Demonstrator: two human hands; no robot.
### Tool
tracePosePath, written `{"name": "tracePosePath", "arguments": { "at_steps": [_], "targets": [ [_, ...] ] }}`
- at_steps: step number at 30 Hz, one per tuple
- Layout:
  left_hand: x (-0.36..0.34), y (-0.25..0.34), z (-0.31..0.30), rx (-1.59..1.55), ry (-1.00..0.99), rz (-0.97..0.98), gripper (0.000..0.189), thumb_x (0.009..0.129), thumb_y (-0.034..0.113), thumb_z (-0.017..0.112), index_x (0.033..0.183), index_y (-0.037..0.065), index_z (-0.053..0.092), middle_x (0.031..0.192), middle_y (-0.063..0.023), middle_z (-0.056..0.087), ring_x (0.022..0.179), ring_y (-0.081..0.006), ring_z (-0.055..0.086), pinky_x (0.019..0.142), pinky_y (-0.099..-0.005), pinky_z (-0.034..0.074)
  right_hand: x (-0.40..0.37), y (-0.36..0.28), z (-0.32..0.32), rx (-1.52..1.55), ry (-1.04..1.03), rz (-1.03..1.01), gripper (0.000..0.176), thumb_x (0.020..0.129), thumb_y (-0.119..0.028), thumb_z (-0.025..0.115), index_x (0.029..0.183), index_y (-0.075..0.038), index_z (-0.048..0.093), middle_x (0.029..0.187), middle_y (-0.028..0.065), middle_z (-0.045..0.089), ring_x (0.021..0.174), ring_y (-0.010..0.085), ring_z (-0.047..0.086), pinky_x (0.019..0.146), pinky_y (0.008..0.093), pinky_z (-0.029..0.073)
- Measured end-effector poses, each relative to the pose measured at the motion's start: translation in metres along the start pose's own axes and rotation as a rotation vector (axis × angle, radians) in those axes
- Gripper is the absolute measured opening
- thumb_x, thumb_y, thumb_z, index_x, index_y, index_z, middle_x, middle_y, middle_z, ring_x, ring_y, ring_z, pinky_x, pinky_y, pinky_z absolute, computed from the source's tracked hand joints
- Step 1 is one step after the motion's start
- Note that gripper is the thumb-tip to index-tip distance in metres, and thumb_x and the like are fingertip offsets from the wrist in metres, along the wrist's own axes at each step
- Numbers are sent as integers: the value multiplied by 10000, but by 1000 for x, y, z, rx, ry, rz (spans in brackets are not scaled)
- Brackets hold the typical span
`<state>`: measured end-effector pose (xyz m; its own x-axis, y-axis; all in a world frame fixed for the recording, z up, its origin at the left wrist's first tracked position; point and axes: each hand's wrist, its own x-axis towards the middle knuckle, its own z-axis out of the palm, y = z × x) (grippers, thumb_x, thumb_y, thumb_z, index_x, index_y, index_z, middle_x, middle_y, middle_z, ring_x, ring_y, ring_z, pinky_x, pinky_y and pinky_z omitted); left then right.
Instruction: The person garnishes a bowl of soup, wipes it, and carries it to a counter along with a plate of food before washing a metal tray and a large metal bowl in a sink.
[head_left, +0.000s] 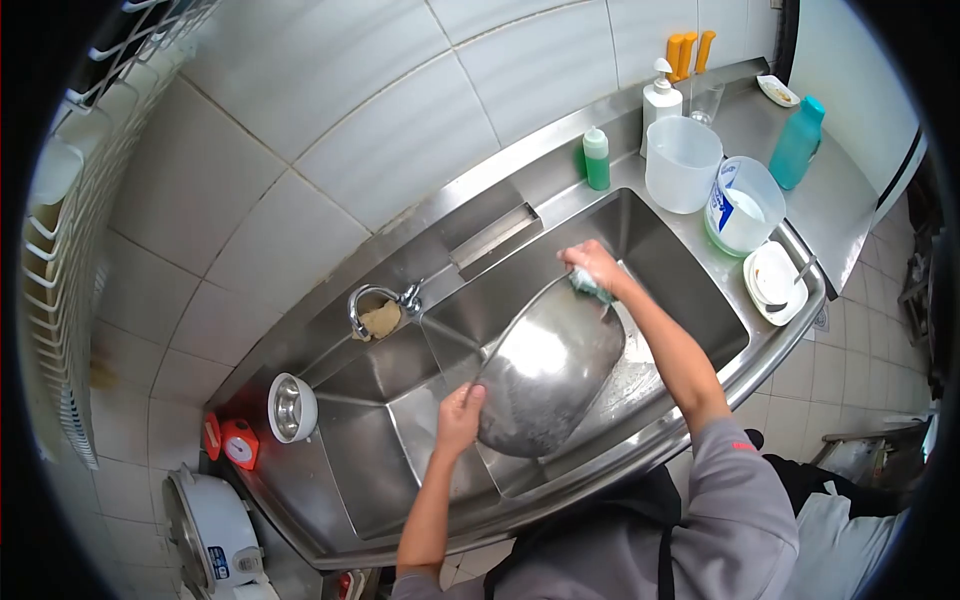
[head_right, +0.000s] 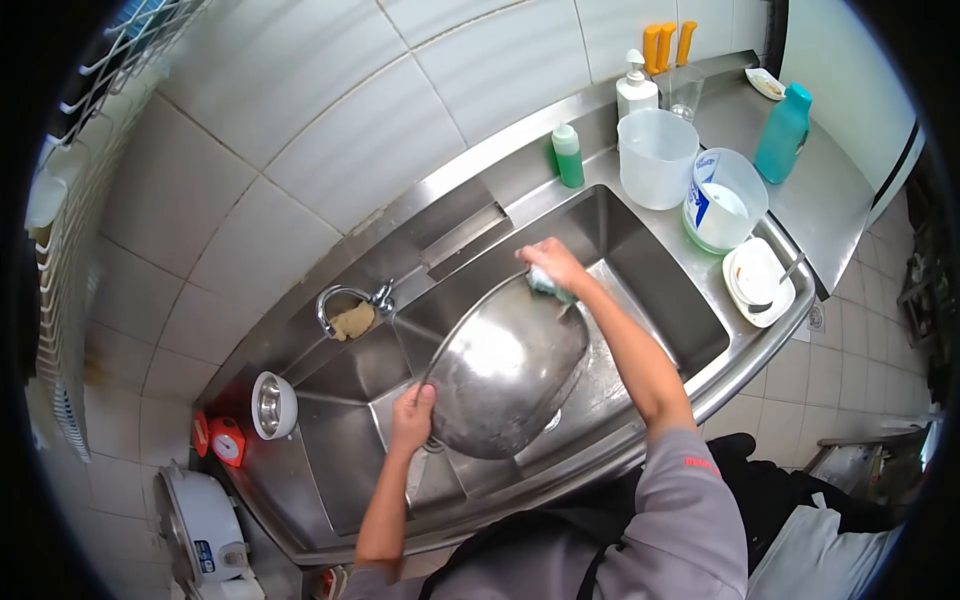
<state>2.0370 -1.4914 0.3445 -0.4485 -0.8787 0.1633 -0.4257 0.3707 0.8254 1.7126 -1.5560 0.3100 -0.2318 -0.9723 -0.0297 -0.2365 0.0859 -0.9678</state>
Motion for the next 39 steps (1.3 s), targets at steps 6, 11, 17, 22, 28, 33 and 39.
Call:
{"name": "tracePosePath", "arguments": {
  "at_steps": [6, 11, 17, 22, 28, 33, 39],
  "targets": [
    [26, 7, 15, -55, -368, -203, 301, 905, 259, 434, 891, -15, 557, 647, -7, 503, 637, -79, 427, 587, -252, 385, -82, -100, 79, -765, -161, -307, 386, 733, -430, 498, 664, -87, 661, 673, 179, 607, 679, 323, 598, 666, 401, 473],
    [17, 44, 19, -94, -74, -70, 347, 900, 312, 444, 880, -11, 567, 690, -47, 538, 667, -95, 459, 629, -251, 399, -5, -74, 11, -263, -279, -355, 381, 762, -410, 524, 723, -59, 666, 650, 104, 622, 632, 199, 601, 597, 341, 462],
    [0, 21, -11, -298, 57, -181, 385, 904, 342, 433, 920, -19, 566, 812, -22, 570, 735, -94, 496, 674, -235, 404, 10, 189, -4, 498, -59, 261, 549, 880, -463, 379, 1271, -78, 397, 1172, 63, 490, 1051, 147, 465, 923, 312, 356],
    [-1, 7, 10, -610, 184, -314, 391, 921, 344, 388, 981, -12, 538, 904, -34, 561, 797, -89, 496, 712, -227, 405, -78, 245, 40, 1427, -247, 606, 604, 870, -487, 320, 1269, -37, 382, 1235, 123, 458, 1131, 241, 441, 956, 382, 346],
    [10, 8, 17, -331, 97, -267, 426, 918, 365, 383, 930, -27, 548, 837, -31, 557, 761, -97, 479, 691, -241, 398, -23, 100, -4, 973, -155, 625, 545, 830, -503, 398, 1086, -54, 569, 971, 110, 614, 814, 207, 605, 738, 343, 480],
    [19, 0, 42, -307, 176, -227, 410, 921, 337, 381, 886, -40, 539, 742, -32, 540, 709, -110, 463, 668, -260, 388, -21, 16, 48, 161, 159, 27, 381, 775, -379, 504, 1031, -116, 606, 948, 80, 624, 783, 233, 613, 667, 343, 469],
    [18, -16, 48, -217, 150, -182, 396, 922, 326, 384, 856, -32, 543, 707, -28, 519, 679, -112, 438, 656, -277, 387, -115, -33, 112, -785, 327, -618, 393, 787, -332, 506, 1147, -178, 535, 1254, 86, 451, 1097, 278, 469, 886, 359, 398]
  ]
}}
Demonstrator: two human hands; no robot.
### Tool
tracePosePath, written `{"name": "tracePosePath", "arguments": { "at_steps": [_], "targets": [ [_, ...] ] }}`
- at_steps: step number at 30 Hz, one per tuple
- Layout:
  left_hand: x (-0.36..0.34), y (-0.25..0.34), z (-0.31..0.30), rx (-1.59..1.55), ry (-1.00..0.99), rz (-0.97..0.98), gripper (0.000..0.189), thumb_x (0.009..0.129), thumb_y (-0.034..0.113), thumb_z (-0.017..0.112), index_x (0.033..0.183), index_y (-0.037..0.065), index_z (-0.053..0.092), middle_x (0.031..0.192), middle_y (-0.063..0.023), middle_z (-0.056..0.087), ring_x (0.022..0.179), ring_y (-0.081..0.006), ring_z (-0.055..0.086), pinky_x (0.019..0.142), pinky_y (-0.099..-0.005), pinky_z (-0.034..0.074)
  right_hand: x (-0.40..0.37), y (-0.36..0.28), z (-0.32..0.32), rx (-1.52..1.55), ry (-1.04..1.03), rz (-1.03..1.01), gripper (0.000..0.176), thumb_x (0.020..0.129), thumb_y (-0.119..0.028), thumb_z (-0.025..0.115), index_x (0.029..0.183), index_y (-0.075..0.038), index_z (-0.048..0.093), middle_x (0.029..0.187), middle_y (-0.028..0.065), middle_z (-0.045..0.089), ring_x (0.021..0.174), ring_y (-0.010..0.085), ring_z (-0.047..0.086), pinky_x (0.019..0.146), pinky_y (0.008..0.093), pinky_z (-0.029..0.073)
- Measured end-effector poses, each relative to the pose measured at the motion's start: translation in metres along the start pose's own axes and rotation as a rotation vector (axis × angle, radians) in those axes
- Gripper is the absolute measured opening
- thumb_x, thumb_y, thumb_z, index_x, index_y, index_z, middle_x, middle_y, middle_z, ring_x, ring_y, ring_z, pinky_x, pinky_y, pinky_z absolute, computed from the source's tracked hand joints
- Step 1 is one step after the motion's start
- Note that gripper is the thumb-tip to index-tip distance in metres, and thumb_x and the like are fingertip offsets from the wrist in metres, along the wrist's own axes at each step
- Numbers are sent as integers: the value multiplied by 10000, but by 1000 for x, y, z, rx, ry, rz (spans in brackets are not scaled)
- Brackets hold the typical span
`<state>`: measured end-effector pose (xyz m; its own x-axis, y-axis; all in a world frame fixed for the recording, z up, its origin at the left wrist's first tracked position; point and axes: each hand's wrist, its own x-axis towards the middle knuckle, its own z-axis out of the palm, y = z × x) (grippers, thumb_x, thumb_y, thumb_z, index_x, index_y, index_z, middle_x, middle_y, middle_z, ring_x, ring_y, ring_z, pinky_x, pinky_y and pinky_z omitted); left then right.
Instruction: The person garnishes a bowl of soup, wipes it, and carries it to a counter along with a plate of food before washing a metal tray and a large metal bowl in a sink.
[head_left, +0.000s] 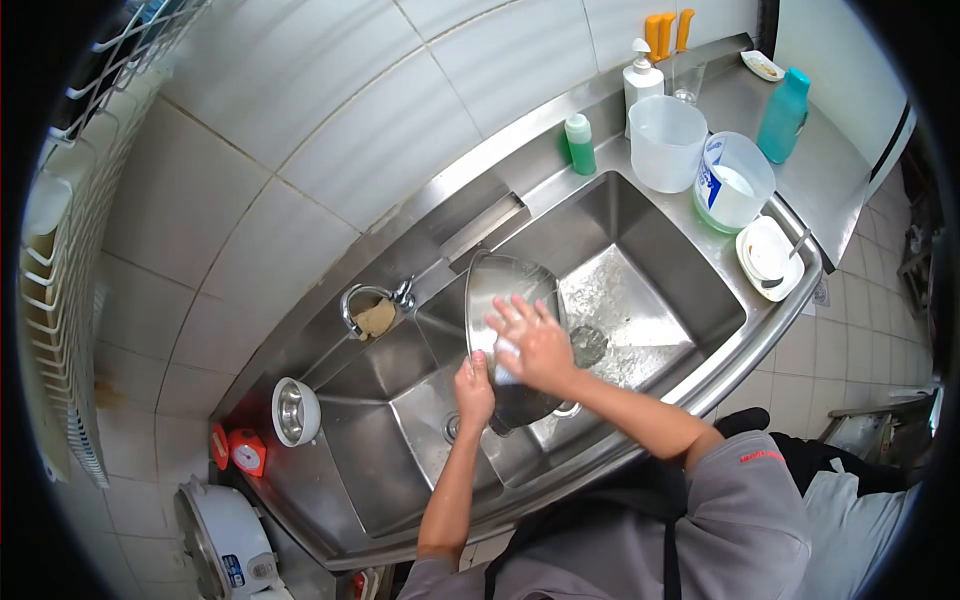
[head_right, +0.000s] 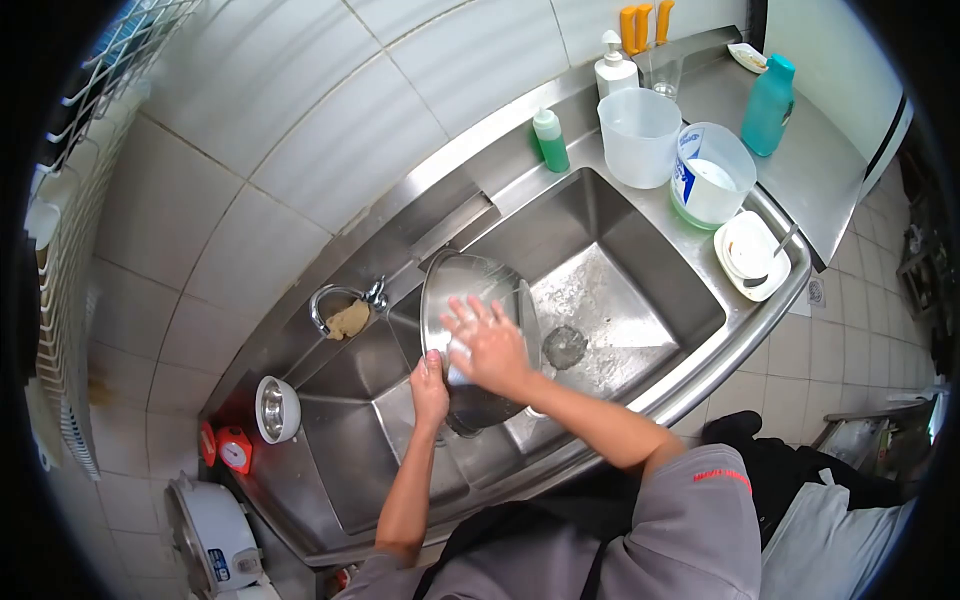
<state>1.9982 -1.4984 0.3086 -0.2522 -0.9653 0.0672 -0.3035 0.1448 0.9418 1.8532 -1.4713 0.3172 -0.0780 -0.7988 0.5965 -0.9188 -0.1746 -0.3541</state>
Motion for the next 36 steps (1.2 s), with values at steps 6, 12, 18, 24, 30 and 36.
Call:
{"name": "tracePosePath", "arguments": {
  "at_steps": [6, 12, 18, 24, 30, 36],
  "targets": [
    [-10, -27, -4, -187, 129, -167, 390, 918, 338, 395, 861, -20, 538, 763, -36, 535, 711, -111, 460, 662, -270, 393, 50, 93, 40, 659, -238, 852, 465, 821, -490, 399, 972, -105, 612, 914, 170, 611, 885, 333, 573, 788, 394, 434],
    [-3, -25, 5, -649, 270, -197, 415, 908, 368, 401, 1051, -14, 477, 953, -86, 555, 826, -164, 544, 734, -299, 448, -37, -19, -4, 88, 21, 334, 503, 804, -478, 477, 1187, -151, 495, 1297, 140, 391, 1187, 337, 369, 959, 494, 277],
    [-22, 6, -14, -789, 333, -282, 444, 922, 366, 347, 1132, -16, 432, 1059, -125, 528, 911, -224, 542, 789, -345, 446, -93, 54, 51, 1173, 534, 1412, 458, 881, -328, 383, 1211, -14, 440, 1282, 198, 389, 1201, 315, 357, 973, 435, 286],
    [-41, 10, -62, -725, -13, -185, 479, 916, 397, 339, 1145, -13, 430, 1070, -113, 537, 932, -216, 547, 794, -332, 453, -114, 167, 86, 2130, -546, 1388, 421, 871, -318, 411, 1119, 5, 520, 1075, 166, 566, 962, 233, 561, 816, 432, 453],
    [-32, 77, -63, 171, -325, 115, 430, 915, 378, 374, 681, 33, 484, 589, 37, 364, 568, -71, 326, 506, -242, 280, 44, 188, 41, 1347, -729, 1132, 509, 842, -482, 445, 992, -20, 598, 1021, 129, 584, 892, 208, 560, 771, 403, 457],
    [-9, 59, -25, 171, -294, 111, 361, 915, 290, 408, 766, -21, 515, 582, -37, 439, 567, -111, 375, 521, -292, 346, 111, 79, -14, 197, -525, 397, 478, 876, -387, 316, 1058, 20, 487, 990, 264, 549, 906, 383, 554, 783, 443, 444]
  ]
}}
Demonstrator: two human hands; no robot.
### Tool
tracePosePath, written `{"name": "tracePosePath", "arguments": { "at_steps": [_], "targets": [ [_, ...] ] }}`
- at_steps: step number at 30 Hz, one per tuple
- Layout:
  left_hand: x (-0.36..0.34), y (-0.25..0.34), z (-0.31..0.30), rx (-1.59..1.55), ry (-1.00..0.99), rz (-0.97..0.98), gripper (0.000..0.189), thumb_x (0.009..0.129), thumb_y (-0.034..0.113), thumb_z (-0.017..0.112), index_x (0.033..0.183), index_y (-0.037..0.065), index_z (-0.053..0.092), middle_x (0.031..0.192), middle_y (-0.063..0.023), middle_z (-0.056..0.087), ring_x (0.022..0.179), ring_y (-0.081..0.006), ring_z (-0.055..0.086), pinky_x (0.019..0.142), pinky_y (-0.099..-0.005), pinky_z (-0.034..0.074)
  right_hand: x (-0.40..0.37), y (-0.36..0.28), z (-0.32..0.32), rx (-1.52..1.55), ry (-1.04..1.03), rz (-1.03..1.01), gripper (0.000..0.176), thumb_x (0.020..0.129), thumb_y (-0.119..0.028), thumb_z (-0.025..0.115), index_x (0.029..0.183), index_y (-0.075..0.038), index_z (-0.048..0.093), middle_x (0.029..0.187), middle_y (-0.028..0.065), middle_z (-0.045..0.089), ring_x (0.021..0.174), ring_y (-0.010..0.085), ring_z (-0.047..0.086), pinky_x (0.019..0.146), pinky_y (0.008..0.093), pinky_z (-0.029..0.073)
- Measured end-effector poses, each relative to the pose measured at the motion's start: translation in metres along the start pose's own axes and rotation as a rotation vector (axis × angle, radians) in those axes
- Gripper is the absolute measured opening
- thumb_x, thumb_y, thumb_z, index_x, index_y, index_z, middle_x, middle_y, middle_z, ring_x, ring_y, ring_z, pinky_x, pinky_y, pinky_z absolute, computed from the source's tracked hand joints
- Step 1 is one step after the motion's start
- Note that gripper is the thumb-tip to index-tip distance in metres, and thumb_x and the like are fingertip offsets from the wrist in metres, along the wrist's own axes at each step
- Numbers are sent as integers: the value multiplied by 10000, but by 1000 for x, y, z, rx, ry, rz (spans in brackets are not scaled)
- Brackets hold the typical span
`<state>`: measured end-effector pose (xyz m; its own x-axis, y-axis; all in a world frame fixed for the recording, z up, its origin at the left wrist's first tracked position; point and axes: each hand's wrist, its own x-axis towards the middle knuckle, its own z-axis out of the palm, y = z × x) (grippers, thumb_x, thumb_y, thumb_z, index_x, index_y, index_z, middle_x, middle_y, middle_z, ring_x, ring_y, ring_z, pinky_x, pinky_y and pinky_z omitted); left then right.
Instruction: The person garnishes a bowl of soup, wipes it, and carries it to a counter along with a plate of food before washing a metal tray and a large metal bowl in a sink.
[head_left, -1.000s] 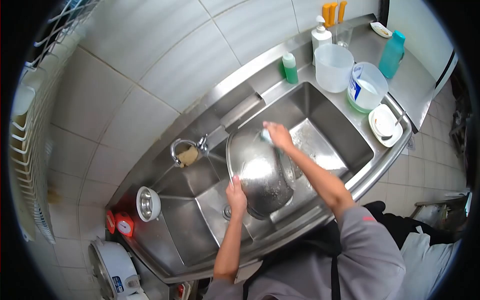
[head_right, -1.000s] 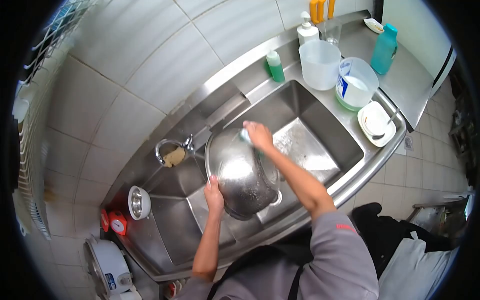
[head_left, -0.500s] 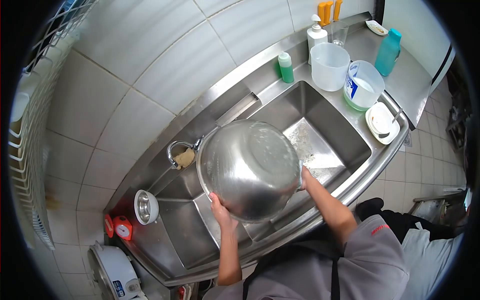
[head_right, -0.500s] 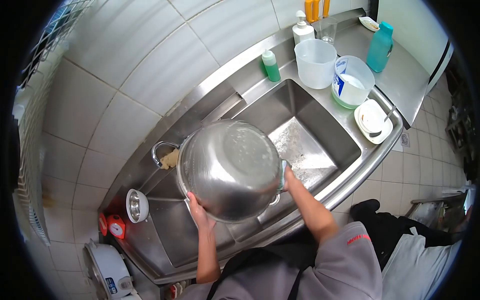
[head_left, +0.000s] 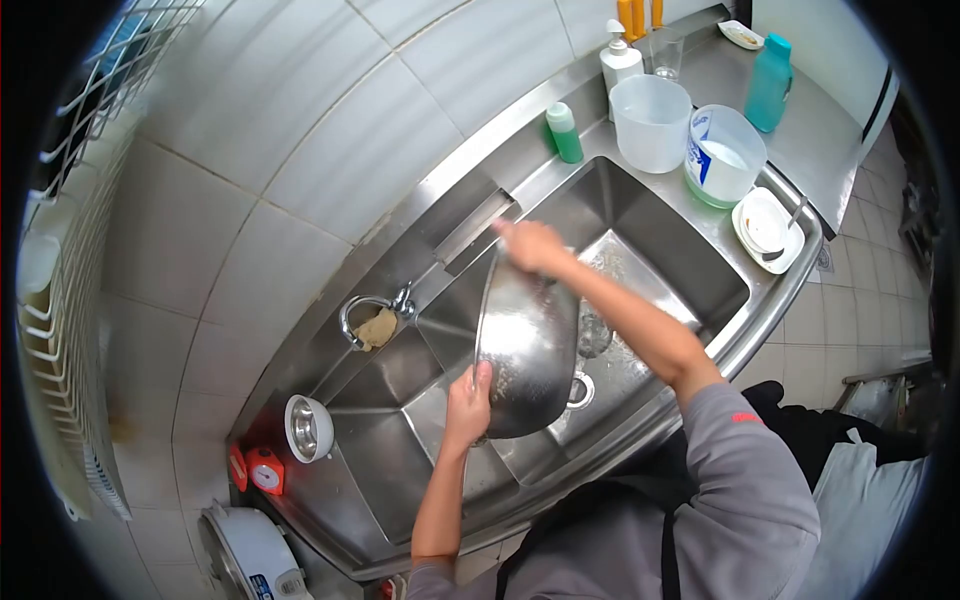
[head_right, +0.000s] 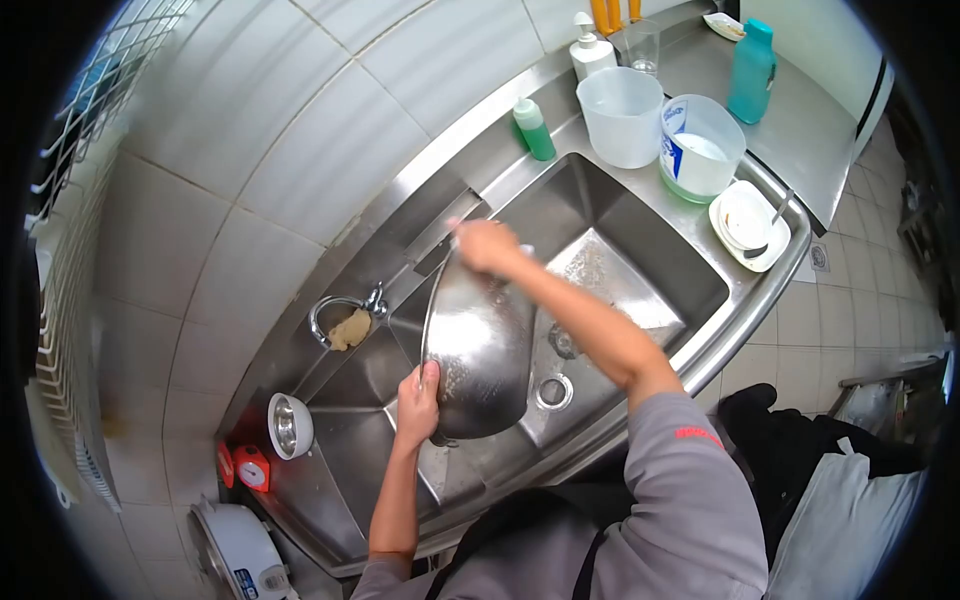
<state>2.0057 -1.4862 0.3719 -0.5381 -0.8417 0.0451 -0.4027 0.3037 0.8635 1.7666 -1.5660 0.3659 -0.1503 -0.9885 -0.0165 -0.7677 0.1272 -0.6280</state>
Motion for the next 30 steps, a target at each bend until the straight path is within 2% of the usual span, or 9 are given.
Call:
{"name": "tracePosePath", "arguments": {
  "at_steps": [1, 8, 13, 17, 21, 23, 24, 26, 30],
  "targets": [
    [5, -5, 7, -37, 77, 13, 363, 918, 285, 400, 769, -24, 518, 584, -25, 439, 564, -108, 370, 519, -290, 344, -2, -20, 24, 66, 75, 160, 478, 874, -389, 335, 1062, 25, 484, 1081, 276, 498, 949, 375, 538, 769, 460, 450],
    [4, -46, 7, -239, 235, -252, 370, 922, 319, 385, 901, -16, 541, 733, -6, 495, 643, -88, 416, 577, -255, 360, -71, -41, 56, -77, 554, -598, 375, 834, -353, 498, 1033, -45, 577, 1231, 179, 442, 1071, 356, 476, 856, 406, 419],
    [-9, -39, 7, -840, 402, -297, 418, 908, 381, 393, 1010, -5, 516, 934, -79, 568, 806, -167, 546, 740, -289, 438, -7, 87, 84, 860, 391, 199, 329, 820, -344, 543, 944, -57, 643, 1083, 160, 568, 1039, 238, 537, 851, 303, 428],
    [-5, -58, 24, -820, 534, -411, 454, 908, 384, 382, 1113, -14, 461, 1040, -103, 547, 905, -208, 541, 801, -336, 437, -77, 9, 83, 427, 499, -74, 329, 835, -335, 524, 997, -66, 620, 1189, 143, 500, 1056, 280, 517, 888, 358, 404],
    [-14, -81, 24, -917, 436, -387, 446, 911, 373, 378, 1133, -7, 444, 1083, -107, 529, 948, -213, 529, 822, -353, 433, -43, 31, 92, 590, 387, -201, 279, 829, -287, 515, 948, -67, 637, 1110, 126, 558, 1130, 286, 449, 920, 362, 373],
    [-17, -86, 22, -985, 531, -421, 442, 912, 369, 375, 1136, -7, 440, 1085, -116, 530, 923, -223, 546, 820, -355, 439, -45, 96, 110, 360, 402, 45, 350, 856, -329, 415, 877, -65, 644, 1026, 146, 591, 1093, 299, 467, 890, 358, 393],
    [-16, -83, 20, -990, 535, -412, 442, 912, 369, 375, 1136, -7, 440, 1085, -116, 530, 923, -223, 546, 820, -355, 439, -57, 116, 102, 375, -27, 344, 387, 873, -334, 366, 885, -57, 637, 999, 154, 598, 1087, 294, 470, 886, 376, 392],
    [-12, -74, 25, -973, 576, -341, 477, 897, 405, 401, 1083, -30, 467, 1013, -124, 548, 878, -212, 556, 780, -336, 451, -90, 113, 140, 431, 130, 570, 375, 884, -300, 359, 913, -35, 623, 1022, 160, 585, 1048, 308, 495, 871, 385, 400],
    [-5, -85, 22, -858, 505, -321, 461, 915, 380, 363, 1076, -37, 476, 1012, -112, 559, 884, -200, 556, 784, -333, 448, -112, 16, 129, 445, 517, 50, 327, 890, -247, 381, 951, -15, 603, 1079, 165, 555, 1028, 316, 507, 873, 363, 403]
  ]
}}
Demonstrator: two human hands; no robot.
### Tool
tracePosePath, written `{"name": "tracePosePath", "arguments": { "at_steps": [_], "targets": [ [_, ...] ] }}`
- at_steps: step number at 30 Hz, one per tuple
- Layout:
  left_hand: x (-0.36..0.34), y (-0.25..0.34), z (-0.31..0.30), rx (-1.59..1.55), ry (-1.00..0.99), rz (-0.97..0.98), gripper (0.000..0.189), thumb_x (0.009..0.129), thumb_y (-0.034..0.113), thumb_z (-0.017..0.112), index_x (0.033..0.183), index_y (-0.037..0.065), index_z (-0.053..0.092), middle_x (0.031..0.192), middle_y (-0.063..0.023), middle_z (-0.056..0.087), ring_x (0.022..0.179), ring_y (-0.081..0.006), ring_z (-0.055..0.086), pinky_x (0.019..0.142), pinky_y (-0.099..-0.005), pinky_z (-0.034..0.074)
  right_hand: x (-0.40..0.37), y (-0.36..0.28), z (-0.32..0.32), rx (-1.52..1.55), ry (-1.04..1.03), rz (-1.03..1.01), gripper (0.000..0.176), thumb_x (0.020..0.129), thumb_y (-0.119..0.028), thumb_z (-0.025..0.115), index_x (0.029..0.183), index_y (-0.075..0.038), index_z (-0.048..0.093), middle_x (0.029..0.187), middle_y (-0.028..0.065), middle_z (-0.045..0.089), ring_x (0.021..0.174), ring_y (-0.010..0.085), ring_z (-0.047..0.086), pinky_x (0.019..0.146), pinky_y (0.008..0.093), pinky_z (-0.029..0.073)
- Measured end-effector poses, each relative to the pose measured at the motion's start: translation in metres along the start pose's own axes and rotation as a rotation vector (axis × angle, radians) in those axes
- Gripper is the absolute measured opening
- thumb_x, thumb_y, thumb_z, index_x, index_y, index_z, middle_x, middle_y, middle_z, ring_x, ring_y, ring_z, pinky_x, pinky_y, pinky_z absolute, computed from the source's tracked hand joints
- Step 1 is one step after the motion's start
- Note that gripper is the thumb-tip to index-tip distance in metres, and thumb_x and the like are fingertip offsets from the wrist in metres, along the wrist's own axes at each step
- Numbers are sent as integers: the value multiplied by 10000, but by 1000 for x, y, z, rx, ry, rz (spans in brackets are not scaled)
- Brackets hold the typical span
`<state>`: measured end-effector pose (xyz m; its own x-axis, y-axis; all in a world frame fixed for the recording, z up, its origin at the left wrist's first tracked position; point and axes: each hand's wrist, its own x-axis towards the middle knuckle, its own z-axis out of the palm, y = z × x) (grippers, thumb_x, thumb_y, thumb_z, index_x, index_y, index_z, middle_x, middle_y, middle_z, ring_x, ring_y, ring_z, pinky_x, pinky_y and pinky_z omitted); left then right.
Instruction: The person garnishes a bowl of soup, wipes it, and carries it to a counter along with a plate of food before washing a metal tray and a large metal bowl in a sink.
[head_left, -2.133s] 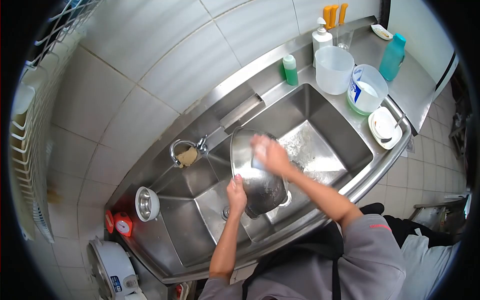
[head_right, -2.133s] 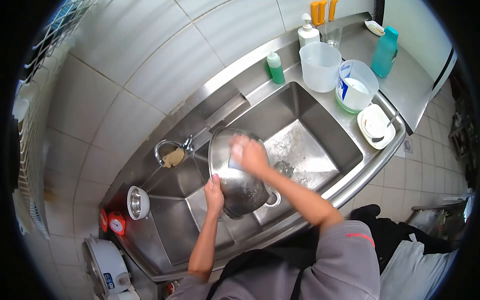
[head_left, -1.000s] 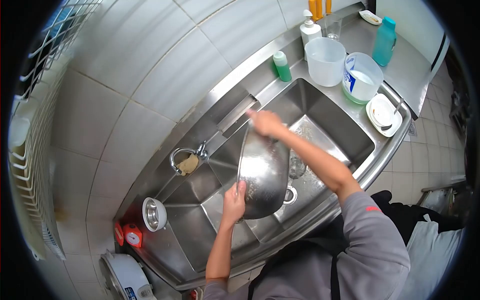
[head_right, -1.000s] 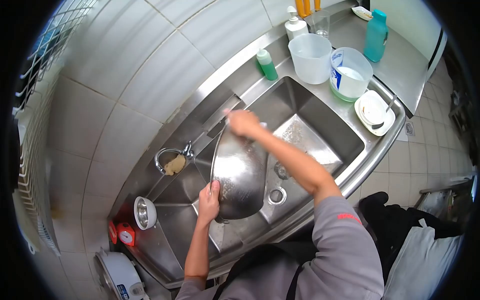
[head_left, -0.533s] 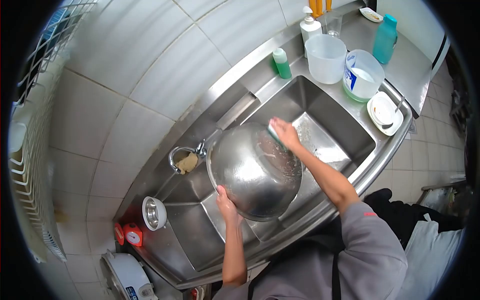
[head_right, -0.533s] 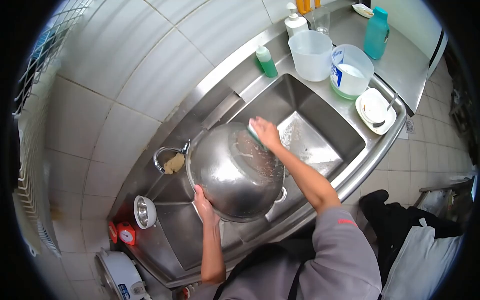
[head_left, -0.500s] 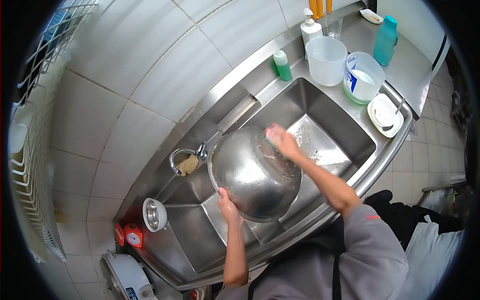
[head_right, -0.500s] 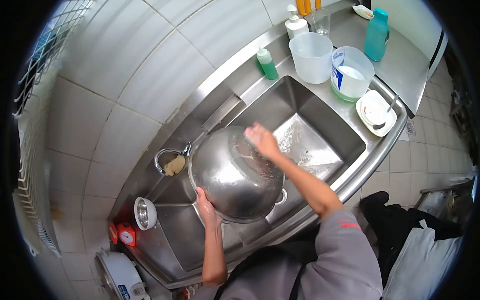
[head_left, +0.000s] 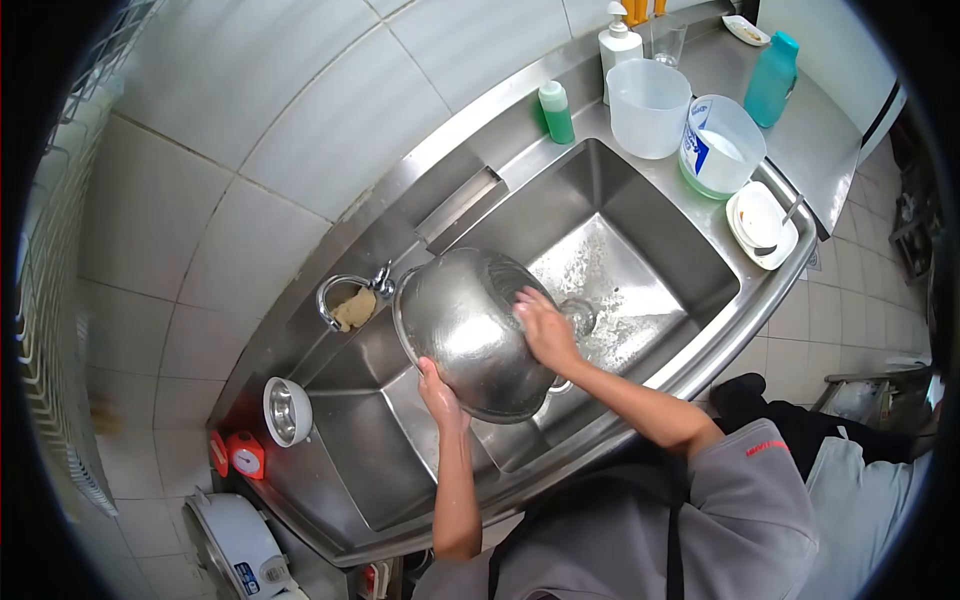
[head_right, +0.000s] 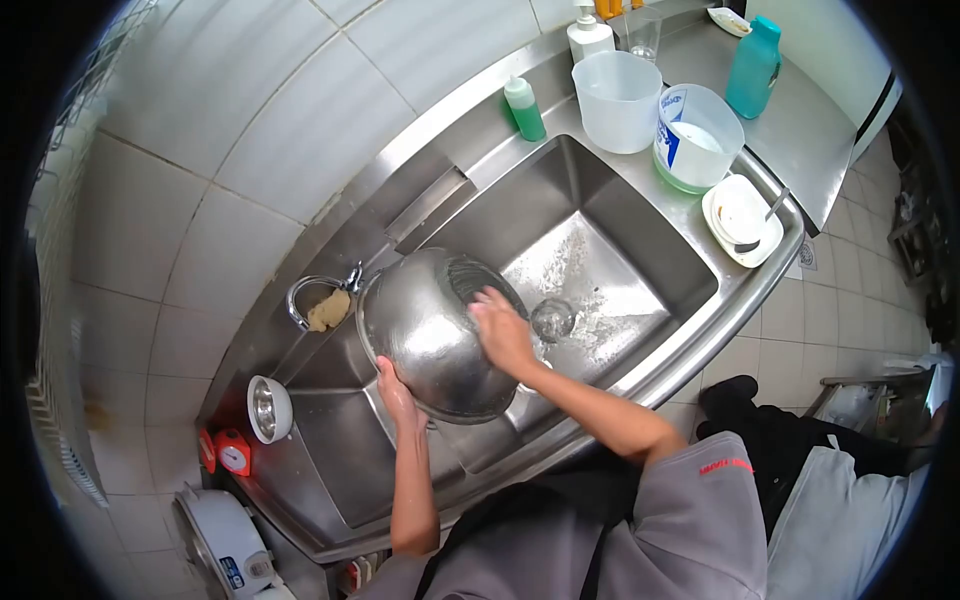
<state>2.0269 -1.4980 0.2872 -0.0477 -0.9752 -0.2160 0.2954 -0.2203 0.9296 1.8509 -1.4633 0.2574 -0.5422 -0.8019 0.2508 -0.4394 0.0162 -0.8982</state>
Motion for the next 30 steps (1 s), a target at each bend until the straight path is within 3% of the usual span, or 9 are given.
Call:
{"name": "tracePosePath", "arguments": {
  "at_steps": [3, 5, 8, 11, 14, 18, 21, 26, 30],
  "targets": [
    [-3, -2, 5, -84, 69, -32, 443, 898, 397, 407, 1010, -20, 507, 940, -97, 568, 817, -185, 561, 734, -321, 455, 39, -20, -4, 116, -65, -148, 349, 895, -255, 369, 952, -4, 604, 1063, 155, 564, 1058, 304, 484, 884, 368, 390],
    [-13, 1, 8, -51, 82, -50, 434, 899, 391, 409, 1006, -18, 508, 937, -92, 569, 820, -181, 561, 735, -317, 455, 60, 44, 1, -8, -170, -136, 357, 899, -268, 356, 979, -9, 588, 1063, 148, 562, 1068, 314, 465, 881, 371, 387],
    [-12, -8, 7, -18, 92, -66, 412, 900, 379, 415, 992, -11, 512, 916, -74, 567, 802, -163, 551, 724, -303, 448, 31, 71, -4, -322, -234, 79, 358, 888, -307, 365, 1015, -40, 565, 1052, 164, 549, 1030, 325, 472, 871, 370, 387],
    [7, -45, -16, 84, 117, -47, 383, 907, 359, 410, 985, -1, 517, 876, -78, 559, 797, -158, 544, 711, -297, 452, -10, 53, 22, -107, -47, 179, 306, 844, -321, 449, 983, -70, 555, 1017, 169, 539, 978, 331, 482, 831, 385, 399],
    [28, -66, -22, 237, 155, -33, 434, 893, 407, 426, 918, -11, 539, 815, -39, 533, 734, -115, 457, 678, -273, 383, 3, 8, 40, -157, -4, -30, 293, 796, -328, 530, 943, -77, 563, 968, 163, 533, 929, 322, 497, 794, 399, 406],
    [51, -94, -46, 302, 296, -96, 501, 888, 424, 421, 1005, -51, 530, 844, -84, 553, 769, -150, 466, 722, -302, 380, 53, -38, 88, -107, -372, -310, 358, 734, -337, 620, 975, -77, 572, 943, 149, 557, 876, 335, 539, 764, 386, 433],
    [49, -89, -40, 278, 321, -97, 513, 889, 427, 411, 1022, -57, 522, 858, -87, 555, 774, -159, 466, 738, -300, 380, 81, -87, 148, 231, -840, -37, 525, 669, -292, 681, 1123, -69, 539, 1033, 133, 590, 952, 294, 561, 795, 339, 437],
    [52, -98, -51, 212, 309, -199, 490, 894, 418, 410, 1013, -44, 522, 833, -48, 525, 743, -135, 443, 709, -279, 374, 88, -126, 198, 1040, -1428, 304, 619, 815, -321, 574, 1311, -76, 297, 1270, 14, 429, 952, 155, 543, 756, 288, 465],
    [56, -107, -53, 215, 326, -213, 473, 894, 412, 415, 1004, -35, 524, 797, -23, 501, 714, -119, 419, 671, -272, 364, 95, -127, 199, 1003, -1512, 394, 538, 845, -350, 519, 1281, -92, 336, 1240, -36, 456, 880, 157, 558, 677, 279, 469]
  ]
}}
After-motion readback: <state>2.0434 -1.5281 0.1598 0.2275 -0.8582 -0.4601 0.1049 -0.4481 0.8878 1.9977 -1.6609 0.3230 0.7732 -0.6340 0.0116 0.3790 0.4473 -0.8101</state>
